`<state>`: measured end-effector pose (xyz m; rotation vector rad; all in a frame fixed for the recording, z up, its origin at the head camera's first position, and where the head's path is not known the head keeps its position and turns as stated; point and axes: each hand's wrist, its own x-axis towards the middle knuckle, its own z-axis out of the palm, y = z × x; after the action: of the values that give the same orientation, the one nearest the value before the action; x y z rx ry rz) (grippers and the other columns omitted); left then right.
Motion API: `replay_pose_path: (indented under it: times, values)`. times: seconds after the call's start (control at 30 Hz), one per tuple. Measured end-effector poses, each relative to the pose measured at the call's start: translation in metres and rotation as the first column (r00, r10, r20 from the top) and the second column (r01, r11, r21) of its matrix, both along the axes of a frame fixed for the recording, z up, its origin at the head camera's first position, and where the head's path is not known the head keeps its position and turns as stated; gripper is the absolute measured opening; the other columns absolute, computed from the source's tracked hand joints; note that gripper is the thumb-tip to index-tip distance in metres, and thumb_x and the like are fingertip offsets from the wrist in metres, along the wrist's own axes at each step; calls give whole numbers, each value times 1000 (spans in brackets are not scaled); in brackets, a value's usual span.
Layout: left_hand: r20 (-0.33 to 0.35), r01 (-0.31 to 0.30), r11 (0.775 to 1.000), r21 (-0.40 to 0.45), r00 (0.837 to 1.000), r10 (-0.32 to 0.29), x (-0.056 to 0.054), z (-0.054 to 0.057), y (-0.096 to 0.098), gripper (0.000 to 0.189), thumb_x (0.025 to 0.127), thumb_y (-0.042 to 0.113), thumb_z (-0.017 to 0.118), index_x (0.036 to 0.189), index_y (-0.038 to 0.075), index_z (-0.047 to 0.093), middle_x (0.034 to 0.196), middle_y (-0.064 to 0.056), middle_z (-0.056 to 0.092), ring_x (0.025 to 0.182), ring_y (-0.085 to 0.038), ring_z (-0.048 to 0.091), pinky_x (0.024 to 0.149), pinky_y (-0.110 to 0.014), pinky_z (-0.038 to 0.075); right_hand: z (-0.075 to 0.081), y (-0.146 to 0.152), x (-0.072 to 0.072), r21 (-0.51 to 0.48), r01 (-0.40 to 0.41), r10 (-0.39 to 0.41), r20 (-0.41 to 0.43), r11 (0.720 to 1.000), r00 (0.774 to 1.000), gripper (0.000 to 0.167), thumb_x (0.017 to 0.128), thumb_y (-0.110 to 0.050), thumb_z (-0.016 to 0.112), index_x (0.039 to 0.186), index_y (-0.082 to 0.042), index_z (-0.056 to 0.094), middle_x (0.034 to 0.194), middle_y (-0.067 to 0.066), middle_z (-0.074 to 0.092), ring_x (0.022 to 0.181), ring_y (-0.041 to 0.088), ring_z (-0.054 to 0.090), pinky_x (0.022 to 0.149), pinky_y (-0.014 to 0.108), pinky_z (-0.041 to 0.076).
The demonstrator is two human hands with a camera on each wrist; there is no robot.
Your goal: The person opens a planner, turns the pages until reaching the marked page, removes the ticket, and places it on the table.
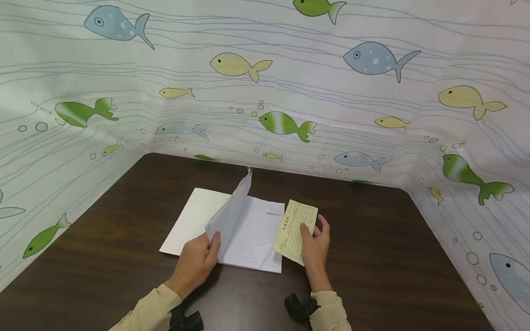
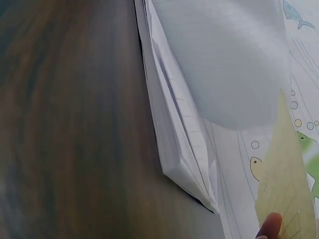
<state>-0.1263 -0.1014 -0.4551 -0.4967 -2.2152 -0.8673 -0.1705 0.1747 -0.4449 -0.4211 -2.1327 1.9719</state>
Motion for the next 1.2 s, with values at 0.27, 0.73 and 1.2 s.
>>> replay_pose_path:
  times: [0.27, 0.73, 1.2]
  values:
    - [49, -42, 972, 229, 998, 32, -3, 2, -7, 39, 84, 19, 87, 56, 18, 60, 50, 12, 53, 48, 7, 43, 42, -13, 32, 6, -8, -6, 5, 7, -7, -45, 1000, 999, 62, 105, -15, 58, 160, -8, 29, 126, 24, 65, 77, 3, 71, 65, 21, 58]
    - [89, 48, 981, 190, 994, -66, -1, -1, -13, 55, 104, 17, 62, 57, 21, 34, 57, 19, 27, 50, 6, 25, 46, -13, 20, 70, -21, 5, -40, 52, -62, -315, 998, 947, 62, 102, -11, 64, 157, -15, 35, 105, -5, 72, 76, 6, 74, 61, 21, 59]
    - [-41, 168, 976, 136, 986, -164, 0, 0, 1, 15, 99, 7, 62, 91, 5, 73, 95, 0, 64, 73, -6, 57, 63, -20, 51, 22, -76, 0, 484, -198, 226, 1, 853, 974, 74, 98, -6, 63, 159, 7, 22, 127, 40, 61, 101, 41, 70, 86, 54, 55]
